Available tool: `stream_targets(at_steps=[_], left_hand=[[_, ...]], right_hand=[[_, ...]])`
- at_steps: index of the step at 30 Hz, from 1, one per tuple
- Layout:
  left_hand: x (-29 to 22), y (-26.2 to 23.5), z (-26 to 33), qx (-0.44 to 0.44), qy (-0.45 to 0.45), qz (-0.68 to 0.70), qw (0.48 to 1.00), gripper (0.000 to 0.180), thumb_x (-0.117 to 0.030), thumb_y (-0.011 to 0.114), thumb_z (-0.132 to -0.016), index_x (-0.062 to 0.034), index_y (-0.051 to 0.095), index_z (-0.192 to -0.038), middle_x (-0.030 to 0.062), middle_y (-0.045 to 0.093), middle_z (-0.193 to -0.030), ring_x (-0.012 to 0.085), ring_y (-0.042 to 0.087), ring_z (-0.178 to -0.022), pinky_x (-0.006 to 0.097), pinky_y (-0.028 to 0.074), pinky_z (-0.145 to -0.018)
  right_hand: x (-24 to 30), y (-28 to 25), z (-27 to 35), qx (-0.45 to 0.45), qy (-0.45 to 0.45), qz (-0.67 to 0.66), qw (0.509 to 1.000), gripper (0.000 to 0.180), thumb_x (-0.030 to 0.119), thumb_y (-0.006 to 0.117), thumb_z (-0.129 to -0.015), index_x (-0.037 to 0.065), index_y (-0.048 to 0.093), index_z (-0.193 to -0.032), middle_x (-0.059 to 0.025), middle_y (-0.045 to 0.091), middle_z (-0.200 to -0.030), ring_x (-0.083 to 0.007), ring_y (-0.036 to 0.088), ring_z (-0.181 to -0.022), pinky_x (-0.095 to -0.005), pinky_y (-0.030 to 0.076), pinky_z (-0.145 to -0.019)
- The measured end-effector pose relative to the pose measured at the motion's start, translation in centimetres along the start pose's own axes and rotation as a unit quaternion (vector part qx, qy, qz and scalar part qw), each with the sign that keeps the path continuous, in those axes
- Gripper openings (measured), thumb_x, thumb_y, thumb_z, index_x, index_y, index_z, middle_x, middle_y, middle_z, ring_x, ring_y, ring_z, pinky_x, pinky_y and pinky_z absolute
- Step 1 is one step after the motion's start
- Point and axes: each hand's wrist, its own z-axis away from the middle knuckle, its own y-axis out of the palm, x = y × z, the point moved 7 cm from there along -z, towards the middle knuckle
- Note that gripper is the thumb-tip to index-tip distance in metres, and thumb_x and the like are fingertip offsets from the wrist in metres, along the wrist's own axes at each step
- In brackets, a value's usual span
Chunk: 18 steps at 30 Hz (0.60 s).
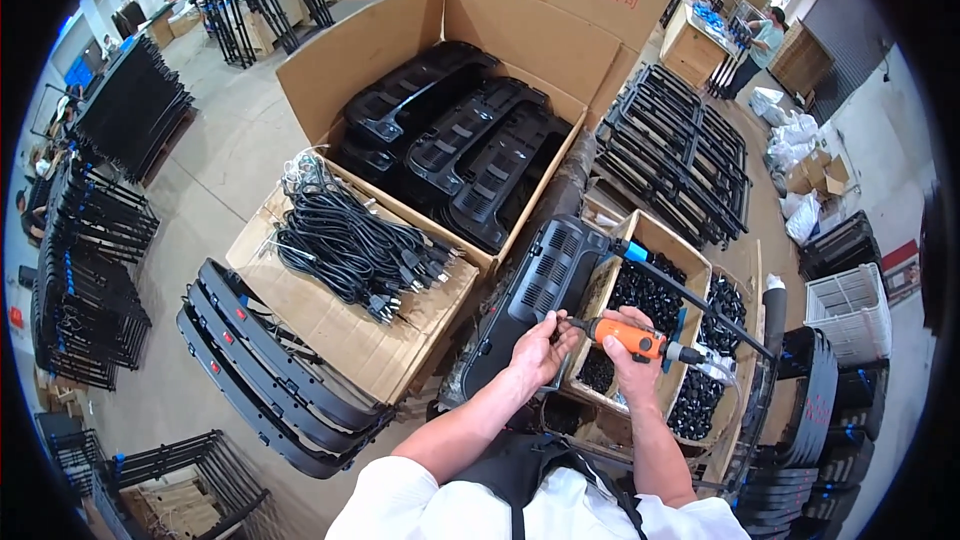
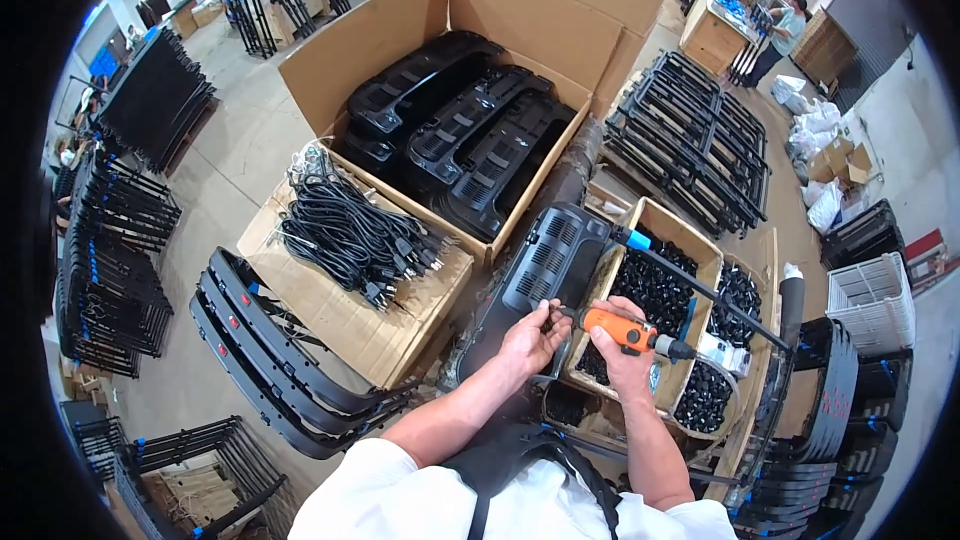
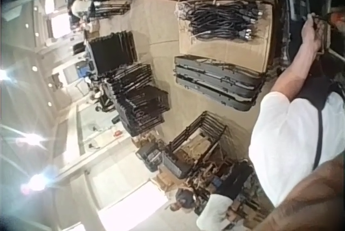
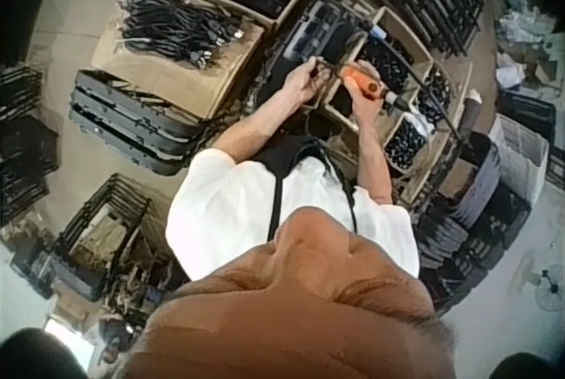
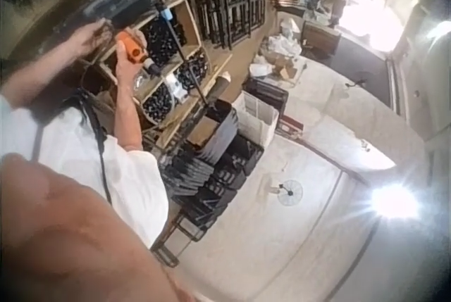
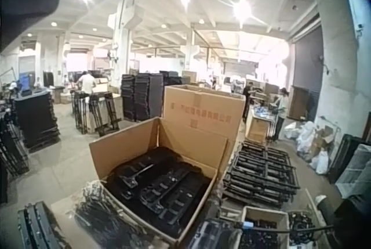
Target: Assembling components for outdoor equipment, likely a lawn mower, in a factory environment.
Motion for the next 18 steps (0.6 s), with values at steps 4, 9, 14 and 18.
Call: stream_targets(at_steps=[4,9,14,18], left_hand=[[-0.2,1.7,0.6,-0.006,0.013,0.016,1.000,0.030,-0.031,0.052,-0.114,-0.0035,0.063,-0.118,0.0099,0.068,-0.107,0.0279,0.071,-0.099,0.039,0.063,-0.092],[-0.1,2.0,2.0,-0.023,-0.025,-0.027,0.999,0.026,-0.026,0.051,-0.115,-0.0019,0.061,-0.117,0.0137,0.070,-0.114,0.0293,0.071,-0.101,0.039,0.062,-0.094],[0.4,0.3,2.3,0.039,-0.027,-0.133,0.990,0.025,-0.022,0.053,-0.114,-0.0043,0.066,-0.127,0.0063,0.071,-0.112,0.0167,0.071,-0.098,0.033,0.062,-0.093],[-0.3,0.1,2.7,0.057,-0.044,-0.148,0.986,0.026,-0.023,0.056,-0.113,-0.0042,0.066,-0.129,0.0048,0.071,-0.105,0.0157,0.070,-0.093,0.032,0.062,-0.088]], right_hand=[[-0.6,0.4,-1.6,-0.008,-0.009,0.001,1.000,0.056,0.004,0.079,-0.092,0.000,0.055,-0.142,-0.0185,0.070,-0.132,-0.0246,0.067,-0.122,-0.0416,0.052,-0.111],[-1.1,1.7,-6.6,-0.019,-0.035,0.013,0.999,0.054,0.005,0.078,-0.092,0.000,0.055,-0.141,-0.0170,0.070,-0.132,-0.0224,0.066,-0.121,-0.0394,0.052,-0.110],[-1.7,3.7,-12.1,-0.010,-0.041,0.017,0.999,0.052,0.000,0.078,-0.091,0.000,0.058,-0.139,-0.0143,0.072,-0.128,-0.0197,0.068,-0.116,-0.0349,0.054,-0.106],[-3.0,4.9,-14.9,0.008,-0.038,0.013,0.999,0.051,0.000,0.080,-0.091,0.000,0.060,-0.137,-0.0127,0.073,-0.125,-0.0184,0.069,-0.113,-0.0333,0.056,-0.103]])
